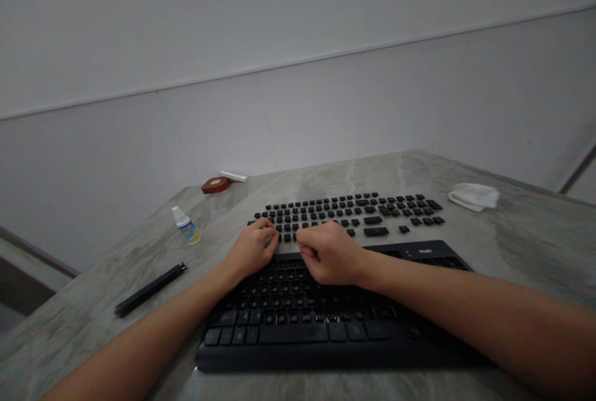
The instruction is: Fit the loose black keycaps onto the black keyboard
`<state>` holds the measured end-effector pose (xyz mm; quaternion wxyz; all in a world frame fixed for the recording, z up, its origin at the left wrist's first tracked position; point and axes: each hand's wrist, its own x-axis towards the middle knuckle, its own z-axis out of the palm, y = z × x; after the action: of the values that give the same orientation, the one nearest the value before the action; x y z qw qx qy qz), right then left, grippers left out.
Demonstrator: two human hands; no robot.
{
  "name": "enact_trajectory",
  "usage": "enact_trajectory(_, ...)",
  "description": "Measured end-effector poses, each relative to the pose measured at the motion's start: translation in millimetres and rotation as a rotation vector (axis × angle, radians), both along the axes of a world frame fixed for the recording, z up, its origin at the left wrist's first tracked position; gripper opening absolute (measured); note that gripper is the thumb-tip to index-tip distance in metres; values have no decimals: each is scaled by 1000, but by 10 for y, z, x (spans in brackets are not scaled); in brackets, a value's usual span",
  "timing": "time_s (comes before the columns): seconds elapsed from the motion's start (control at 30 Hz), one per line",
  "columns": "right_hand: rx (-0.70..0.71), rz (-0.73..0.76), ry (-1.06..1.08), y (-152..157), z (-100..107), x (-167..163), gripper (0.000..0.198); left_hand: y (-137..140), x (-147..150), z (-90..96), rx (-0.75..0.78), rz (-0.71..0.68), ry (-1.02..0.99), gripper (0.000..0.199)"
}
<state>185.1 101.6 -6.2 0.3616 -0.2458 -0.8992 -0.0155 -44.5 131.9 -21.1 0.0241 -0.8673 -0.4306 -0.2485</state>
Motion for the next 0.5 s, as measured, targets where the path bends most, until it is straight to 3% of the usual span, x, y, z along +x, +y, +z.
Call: enact_trajectory(0.5,-58,96,14,-50,-12,-40,12,37,10,48,-113,11,43,23)
